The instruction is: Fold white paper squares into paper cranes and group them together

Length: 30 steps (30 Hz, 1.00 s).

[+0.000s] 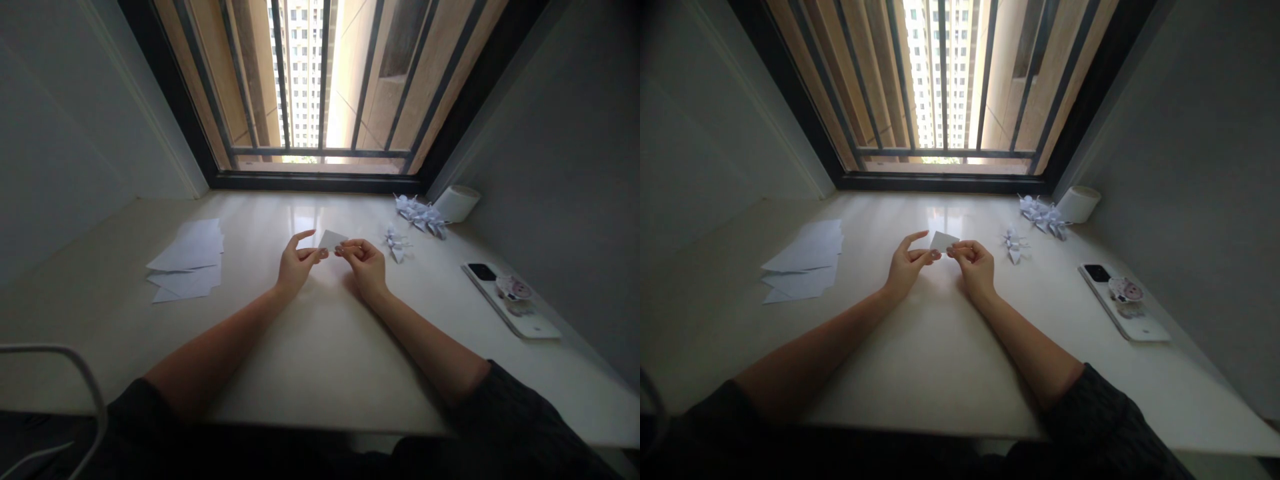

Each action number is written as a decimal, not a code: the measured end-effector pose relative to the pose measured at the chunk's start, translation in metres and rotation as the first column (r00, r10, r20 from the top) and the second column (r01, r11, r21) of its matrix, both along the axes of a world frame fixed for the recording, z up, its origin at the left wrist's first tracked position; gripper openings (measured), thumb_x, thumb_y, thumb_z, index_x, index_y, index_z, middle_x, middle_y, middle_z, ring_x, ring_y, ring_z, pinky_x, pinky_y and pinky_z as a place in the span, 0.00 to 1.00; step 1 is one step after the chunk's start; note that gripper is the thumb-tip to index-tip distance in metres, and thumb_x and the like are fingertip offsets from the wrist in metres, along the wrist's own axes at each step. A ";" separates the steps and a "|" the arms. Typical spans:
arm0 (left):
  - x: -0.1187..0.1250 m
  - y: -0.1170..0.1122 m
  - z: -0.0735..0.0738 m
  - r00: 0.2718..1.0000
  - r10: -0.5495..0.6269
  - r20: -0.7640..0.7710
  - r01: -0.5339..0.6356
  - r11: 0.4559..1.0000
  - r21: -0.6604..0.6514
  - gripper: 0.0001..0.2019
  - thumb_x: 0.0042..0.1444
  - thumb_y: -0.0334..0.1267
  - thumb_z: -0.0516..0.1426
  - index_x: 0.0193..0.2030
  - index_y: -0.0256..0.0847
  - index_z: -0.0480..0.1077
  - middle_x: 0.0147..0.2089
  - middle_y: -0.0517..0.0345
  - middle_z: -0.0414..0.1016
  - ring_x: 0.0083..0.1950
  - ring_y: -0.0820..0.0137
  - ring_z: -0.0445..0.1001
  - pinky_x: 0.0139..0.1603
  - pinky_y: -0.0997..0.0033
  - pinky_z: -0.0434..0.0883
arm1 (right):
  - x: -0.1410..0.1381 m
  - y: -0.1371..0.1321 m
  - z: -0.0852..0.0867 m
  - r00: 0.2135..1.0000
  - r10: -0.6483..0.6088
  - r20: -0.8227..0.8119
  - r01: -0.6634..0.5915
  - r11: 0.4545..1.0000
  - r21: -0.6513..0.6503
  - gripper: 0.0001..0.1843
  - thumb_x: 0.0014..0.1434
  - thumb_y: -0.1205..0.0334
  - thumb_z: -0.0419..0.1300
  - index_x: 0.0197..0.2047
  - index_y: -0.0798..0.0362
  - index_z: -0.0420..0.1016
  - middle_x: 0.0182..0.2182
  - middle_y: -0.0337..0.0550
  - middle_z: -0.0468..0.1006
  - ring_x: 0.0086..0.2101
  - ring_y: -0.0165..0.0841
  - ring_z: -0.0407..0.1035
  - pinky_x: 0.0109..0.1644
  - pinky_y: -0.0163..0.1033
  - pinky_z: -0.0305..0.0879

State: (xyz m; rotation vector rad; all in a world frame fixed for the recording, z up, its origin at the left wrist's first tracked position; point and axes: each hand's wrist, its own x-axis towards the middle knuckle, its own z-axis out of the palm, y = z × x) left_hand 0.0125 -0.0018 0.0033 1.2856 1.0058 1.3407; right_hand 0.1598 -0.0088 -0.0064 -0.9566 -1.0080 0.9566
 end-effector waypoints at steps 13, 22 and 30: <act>0.001 -0.002 0.002 0.996 -0.091 0.017 0.092 0.995 -0.034 0.26 0.44 0.43 0.65 0.51 0.37 0.69 0.34 0.51 0.80 0.38 0.64 0.78 0.42 0.65 0.70 | 0.000 0.002 -0.006 0.999 0.036 0.016 -0.037 0.998 0.060 0.23 0.37 0.57 0.72 0.36 0.50 0.69 0.27 0.36 0.77 0.33 0.34 0.74 0.45 0.43 0.70; 0.002 -0.002 0.005 0.997 -0.083 0.004 0.083 0.995 -0.047 0.24 0.44 0.41 0.65 0.50 0.37 0.71 0.33 0.51 0.80 0.37 0.65 0.78 0.42 0.66 0.70 | -0.002 0.002 -0.005 0.993 0.049 -0.108 -0.051 0.999 -0.016 0.19 0.38 0.61 0.71 0.33 0.51 0.70 0.23 0.33 0.76 0.26 0.30 0.72 0.40 0.40 0.69; 0.000 0.003 -0.001 0.998 -0.055 0.029 0.057 0.996 -0.072 0.25 0.44 0.41 0.65 0.51 0.38 0.69 0.33 0.50 0.80 0.40 0.62 0.78 0.43 0.64 0.70 | 0.001 0.004 -0.008 0.997 0.047 -0.066 -0.046 0.999 0.011 0.13 0.46 0.57 0.67 0.34 0.51 0.69 0.25 0.37 0.78 0.31 0.34 0.75 0.46 0.45 0.66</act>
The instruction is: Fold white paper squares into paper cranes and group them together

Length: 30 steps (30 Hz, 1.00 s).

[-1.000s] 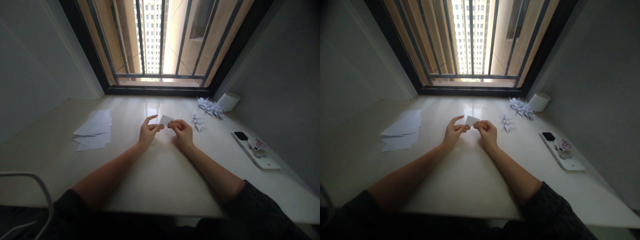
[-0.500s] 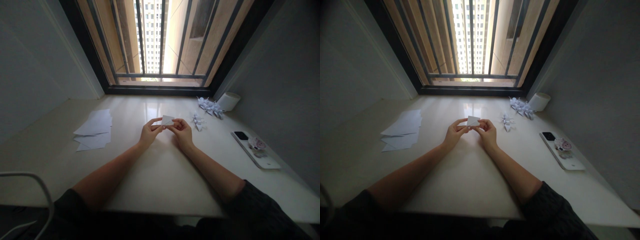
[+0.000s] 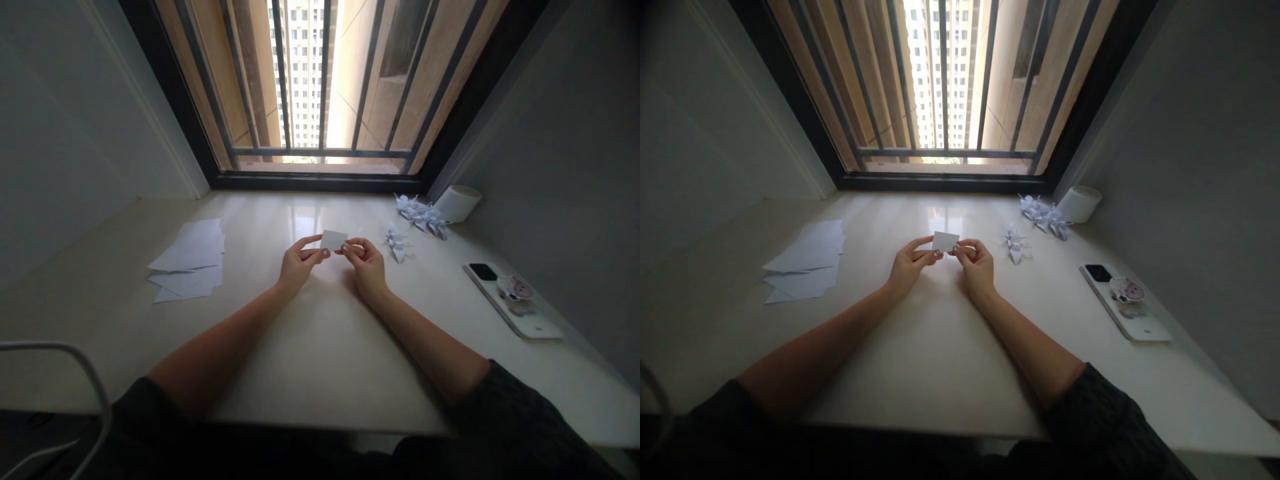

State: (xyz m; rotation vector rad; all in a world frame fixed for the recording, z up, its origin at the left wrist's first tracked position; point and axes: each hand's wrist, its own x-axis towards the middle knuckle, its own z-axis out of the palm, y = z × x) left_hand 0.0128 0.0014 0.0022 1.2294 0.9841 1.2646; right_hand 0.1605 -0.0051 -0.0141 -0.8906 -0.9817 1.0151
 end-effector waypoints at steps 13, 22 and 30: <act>0.000 -0.004 0.006 0.992 -0.089 -0.086 0.091 0.996 0.014 0.20 0.50 0.48 0.60 0.47 0.39 0.72 0.33 0.55 0.77 0.37 0.69 0.75 0.38 0.71 0.67 | 0.007 -0.010 0.009 0.780 -0.197 0.594 0.070 0.970 0.231 0.11 0.60 0.65 0.48 0.46 0.46 0.63 0.34 0.41 0.70 0.35 0.34 0.65 0.41 0.41 0.62; 0.000 0.000 -0.001 0.996 -0.071 -0.053 0.073 0.997 0.039 0.13 0.45 0.44 0.63 0.33 0.37 0.72 0.31 0.58 0.76 0.32 0.73 0.71 0.33 0.73 0.65 | 0.001 -0.014 0.012 0.659 -0.209 0.723 -0.045 0.948 0.315 0.09 0.61 0.62 0.51 0.45 0.48 0.67 0.34 0.44 0.71 0.37 0.38 0.65 0.43 0.44 0.63; -0.003 0.003 -0.001 0.995 0.051 0.083 -0.048 0.998 -0.037 0.20 0.45 0.41 0.62 0.45 0.39 0.66 0.29 0.60 0.74 0.30 0.73 0.72 0.35 0.72 0.68 | 0.003 -0.014 0.014 0.706 -0.135 0.696 -0.094 0.955 0.280 0.14 0.50 0.55 0.66 0.42 0.44 0.75 0.37 0.42 0.76 0.40 0.38 0.68 0.48 0.46 0.64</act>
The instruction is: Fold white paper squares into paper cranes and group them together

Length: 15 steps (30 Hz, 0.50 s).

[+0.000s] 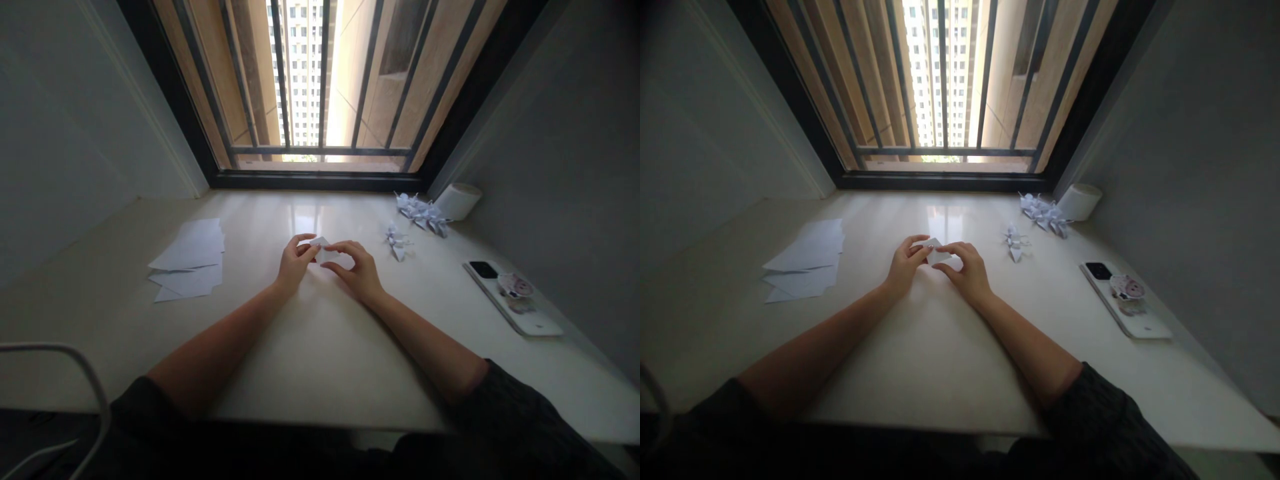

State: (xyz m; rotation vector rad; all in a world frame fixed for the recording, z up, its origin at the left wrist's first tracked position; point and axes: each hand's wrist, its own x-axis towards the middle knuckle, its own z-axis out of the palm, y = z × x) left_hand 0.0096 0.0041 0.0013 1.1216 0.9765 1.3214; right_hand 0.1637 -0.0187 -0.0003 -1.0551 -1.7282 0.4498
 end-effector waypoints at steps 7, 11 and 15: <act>0.000 -0.004 0.005 0.995 -0.043 -0.087 0.051 0.994 0.095 0.18 0.49 0.43 0.60 0.47 0.42 0.71 0.32 0.59 0.75 0.32 0.74 0.71 0.35 0.74 0.69 | 0.000 0.002 -0.002 0.982 0.001 -0.187 -0.013 0.998 -0.065 0.12 0.50 0.56 0.66 0.40 0.42 0.79 0.39 0.41 0.79 0.42 0.37 0.71 0.51 0.46 0.65; 0.000 -0.005 0.006 0.993 -0.069 -0.093 0.079 0.991 0.108 0.16 0.50 0.48 0.59 0.42 0.40 0.75 0.40 0.54 0.76 0.38 0.70 0.74 0.38 0.72 0.71 | 0.001 0.006 -0.004 0.954 -0.023 -0.299 -0.026 0.987 -0.161 0.11 0.50 0.53 0.65 0.38 0.44 0.80 0.38 0.42 0.80 0.40 0.37 0.72 0.48 0.46 0.67; 0.001 -0.006 0.005 0.993 -0.066 -0.093 0.077 0.991 0.111 0.15 0.44 0.45 0.64 0.38 0.40 0.75 0.39 0.54 0.77 0.40 0.68 0.75 0.39 0.70 0.71 | 0.001 0.007 -0.004 0.928 -0.032 -0.372 -0.043 0.981 -0.190 0.11 0.50 0.53 0.65 0.37 0.45 0.80 0.38 0.42 0.81 0.41 0.38 0.73 0.48 0.46 0.67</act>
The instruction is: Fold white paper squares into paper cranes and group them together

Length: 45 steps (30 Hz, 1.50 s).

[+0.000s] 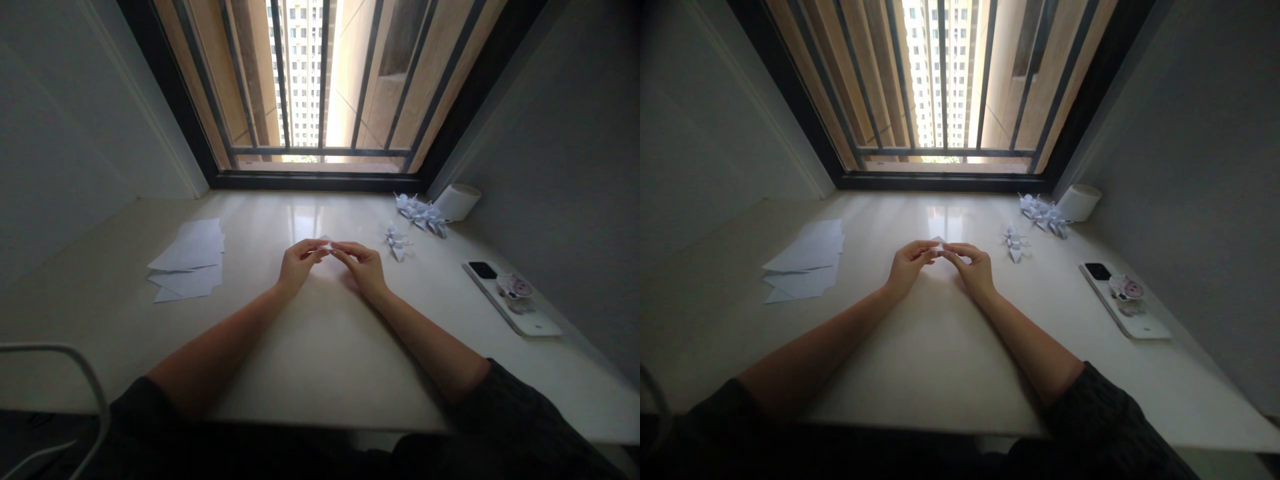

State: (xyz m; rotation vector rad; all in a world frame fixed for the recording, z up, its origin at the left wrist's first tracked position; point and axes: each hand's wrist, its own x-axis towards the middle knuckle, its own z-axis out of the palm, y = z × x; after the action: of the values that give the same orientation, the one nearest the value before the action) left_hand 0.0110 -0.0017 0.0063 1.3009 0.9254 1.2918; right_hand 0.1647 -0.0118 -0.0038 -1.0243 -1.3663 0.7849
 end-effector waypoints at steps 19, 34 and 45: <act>0.001 0.002 -0.003 0.993 0.100 0.063 -0.096 0.993 -0.070 0.13 0.40 0.43 0.66 0.31 0.39 0.74 0.33 0.57 0.78 0.36 0.70 0.75 0.39 0.69 0.69 | -0.002 -0.004 0.004 0.992 -0.126 -0.029 0.126 0.992 0.014 0.10 0.46 0.53 0.67 0.32 0.47 0.81 0.32 0.41 0.81 0.34 0.36 0.73 0.43 0.44 0.68; 0.001 0.003 -0.001 0.992 0.042 0.115 -0.032 0.996 -0.083 0.13 0.40 0.42 0.66 0.30 0.38 0.71 0.32 0.57 0.78 0.36 0.70 0.76 0.43 0.67 0.71 | -0.003 -0.001 0.002 0.971 -0.093 -0.222 0.054 0.983 -0.178 0.14 0.39 0.55 0.71 0.32 0.51 0.81 0.32 0.43 0.82 0.34 0.38 0.75 0.45 0.46 0.70; 0.003 0.000 -0.001 0.981 0.092 0.171 -0.076 0.992 -0.098 0.13 0.42 0.42 0.66 0.30 0.36 0.70 0.31 0.56 0.78 0.36 0.68 0.78 0.42 0.67 0.72 | -0.006 -0.001 0.001 0.951 -0.031 -0.309 -0.041 0.974 -0.224 0.13 0.37 0.57 0.72 0.29 0.51 0.81 0.30 0.42 0.82 0.32 0.36 0.75 0.45 0.44 0.69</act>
State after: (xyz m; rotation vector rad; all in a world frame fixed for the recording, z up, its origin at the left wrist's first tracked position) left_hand 0.0135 -0.0012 0.0054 1.0685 0.9120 1.3893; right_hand 0.1583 -0.0124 -0.0025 -1.0231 -1.0248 1.0779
